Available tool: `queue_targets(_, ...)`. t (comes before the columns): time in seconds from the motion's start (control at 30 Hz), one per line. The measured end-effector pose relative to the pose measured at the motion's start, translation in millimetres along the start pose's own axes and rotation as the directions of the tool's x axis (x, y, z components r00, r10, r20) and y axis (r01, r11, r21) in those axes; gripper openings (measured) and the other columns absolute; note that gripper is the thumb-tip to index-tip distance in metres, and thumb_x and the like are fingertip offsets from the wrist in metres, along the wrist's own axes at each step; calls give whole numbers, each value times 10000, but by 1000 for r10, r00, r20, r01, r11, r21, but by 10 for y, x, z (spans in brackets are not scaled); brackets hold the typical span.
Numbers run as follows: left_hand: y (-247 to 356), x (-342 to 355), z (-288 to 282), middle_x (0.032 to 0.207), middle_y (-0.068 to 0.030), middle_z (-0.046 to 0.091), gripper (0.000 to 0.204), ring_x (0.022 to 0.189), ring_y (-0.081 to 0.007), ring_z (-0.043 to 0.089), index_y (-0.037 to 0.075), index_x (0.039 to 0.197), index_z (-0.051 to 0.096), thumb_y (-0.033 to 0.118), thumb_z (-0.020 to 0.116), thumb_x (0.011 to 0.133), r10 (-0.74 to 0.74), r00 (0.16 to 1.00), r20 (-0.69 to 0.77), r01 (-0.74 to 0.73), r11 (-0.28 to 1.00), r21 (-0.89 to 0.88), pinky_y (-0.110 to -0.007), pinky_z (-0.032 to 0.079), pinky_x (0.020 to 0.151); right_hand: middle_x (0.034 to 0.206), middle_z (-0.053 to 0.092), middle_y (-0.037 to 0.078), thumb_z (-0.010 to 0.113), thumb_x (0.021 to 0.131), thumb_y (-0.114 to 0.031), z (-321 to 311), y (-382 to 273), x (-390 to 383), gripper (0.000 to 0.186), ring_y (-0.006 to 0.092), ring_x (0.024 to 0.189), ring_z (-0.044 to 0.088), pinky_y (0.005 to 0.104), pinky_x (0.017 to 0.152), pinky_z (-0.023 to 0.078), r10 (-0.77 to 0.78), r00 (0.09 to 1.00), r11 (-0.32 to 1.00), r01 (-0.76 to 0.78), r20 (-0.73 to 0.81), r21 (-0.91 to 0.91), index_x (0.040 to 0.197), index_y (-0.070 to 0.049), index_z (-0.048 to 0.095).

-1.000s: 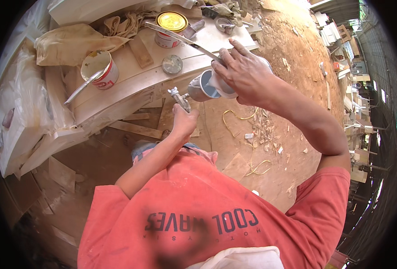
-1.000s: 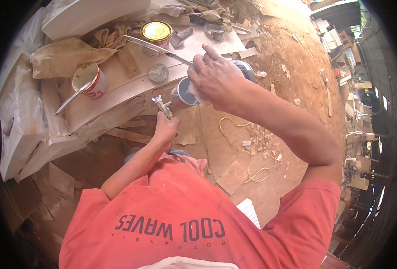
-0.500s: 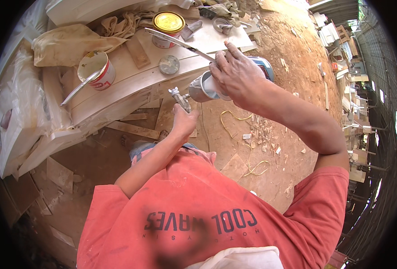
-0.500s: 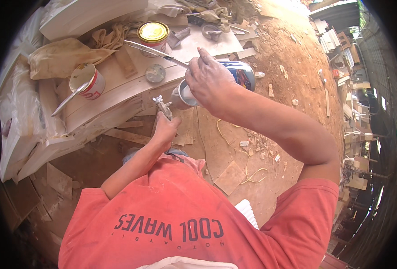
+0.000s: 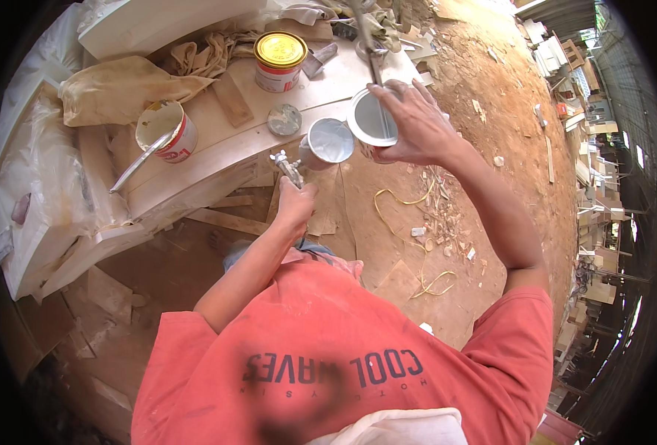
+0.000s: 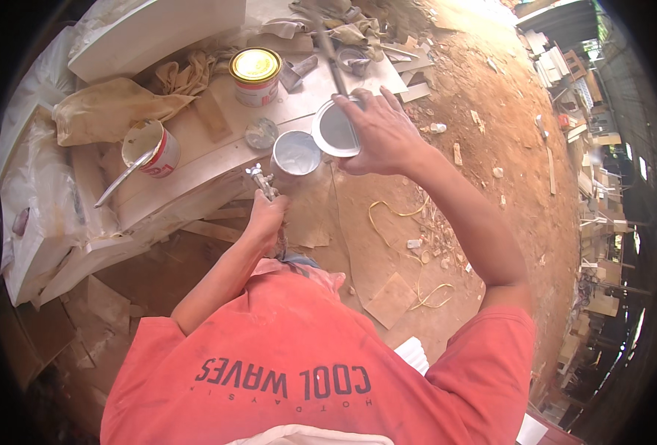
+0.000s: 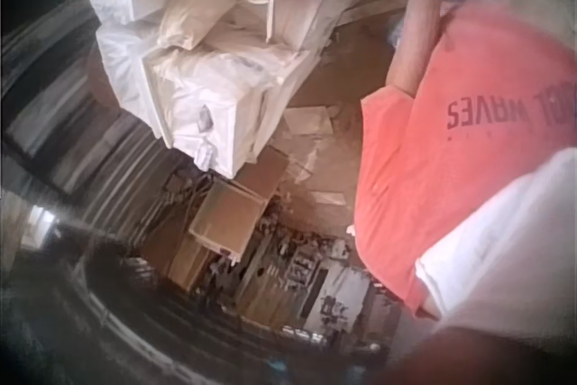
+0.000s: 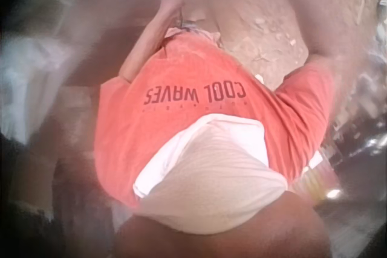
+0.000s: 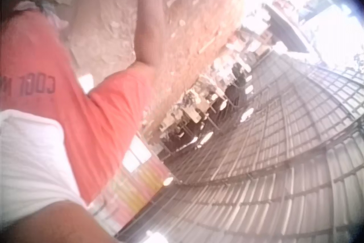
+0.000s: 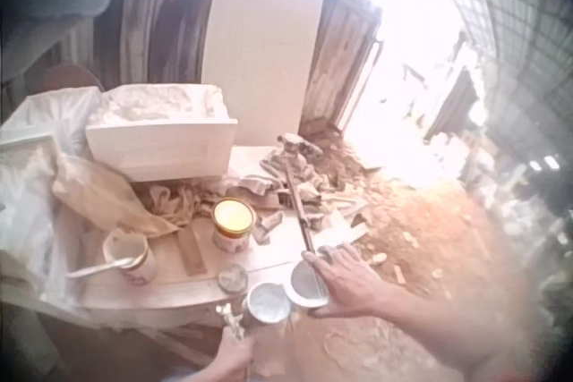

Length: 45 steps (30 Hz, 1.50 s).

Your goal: The person uses a spray gun to apply white paint to a large corrugated panel, moving the gun in steady strokes across the surface. They pause to refill the paint reservoir from a container on a nearby workbench before returning to finish the panel.

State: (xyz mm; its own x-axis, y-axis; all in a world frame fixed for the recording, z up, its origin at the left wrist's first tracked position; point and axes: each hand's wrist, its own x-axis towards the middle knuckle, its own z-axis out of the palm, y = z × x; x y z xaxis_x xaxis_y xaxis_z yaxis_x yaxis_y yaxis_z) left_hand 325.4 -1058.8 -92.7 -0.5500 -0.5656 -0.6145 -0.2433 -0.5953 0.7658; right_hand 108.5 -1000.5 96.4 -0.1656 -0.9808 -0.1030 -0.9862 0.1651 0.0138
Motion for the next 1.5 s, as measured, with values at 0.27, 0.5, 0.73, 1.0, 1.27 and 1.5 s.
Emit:
queue_targets(0.27, 52, -96, -282, 846, -43, 444, 291, 646, -127, 441, 73, 1081, 428, 58, 581, 833, 59, 997, 41, -59, 998, -6, -307, 381, 511, 1348, 481, 317, 822, 618, -629, 857, 616, 953, 1151, 482, 1250, 505, 551, 1070, 366, 479, 815, 859, -357, -327, 368, 1514, -71, 364)
queue_targets(0.5, 57, -386, -469, 1041, -28, 464, 361, 943, -157, 467, 71, 1124, 481, 13, 602, 789, 34, 999, -7, -35, 992, -118, -315, 411, 862, 1526, 291, 322, 771, 645, -714, 1262, 794, 1538, 1243, 524, 1422, 286, 670, 1127, 203, 646, 737, 729, -521, -197, 444, 1588, -138, 202)
queue_targets(0.73, -111, -469, -693, 1038, -30, 494, 441, 918, -130, 495, 64, 1220, 466, 9, 605, 805, 41, 997, -63, -52, 980, -193, -306, 448, 786, 1573, 155, 280, 722, 790, -608, 1313, 105, 1371, 953, 515, 1484, 85, 753, 1118, 55, 349, 670, 936, -287, -656, 205, 1539, -198, 299)
queue_targets(1.0, 30, -652, -842, 1033, -28, 508, 446, 893, -129, 516, 66, 1230, 471, 38, 623, 812, 17, 1000, -12, -18, 994, -108, -286, 459, 729, 1334, 519, 213, 745, 854, -337, 2214, -764, 1247, 577, 390, 1259, 473, 512, 1066, 371, 2, 912, 918, 162, -411, 363, 1371, -167, 554)
queue_targets(1.27, -36, -564, -953, 1043, -29, 505, 327, 948, -124, 512, 48, 1162, 466, 50, 573, 853, 35, 995, 98, -40, 998, 48, -326, 461, 814, 1231, 549, 166, 757, 829, -411, 976, -1346, 200, 543, 355, 1167, 505, 460, 1038, 391, 372, 746, 590, 269, -552, 761, 1300, -181, 614)
queue_targets(1.5, -349, -868, -604, 1269, -66, 530, 423, 1142, -180, 541, 55, 1384, 434, 290, 516, 1043, -222, 848, 481, 132, 968, 215, -359, 492, 890, 1240, 536, 117, 804, 731, -395, 1162, -2090, -976, 480, 310, 1168, 512, 494, 1021, 375, 521, 573, 829, -162, -632, 536, 1172, -247, 682)
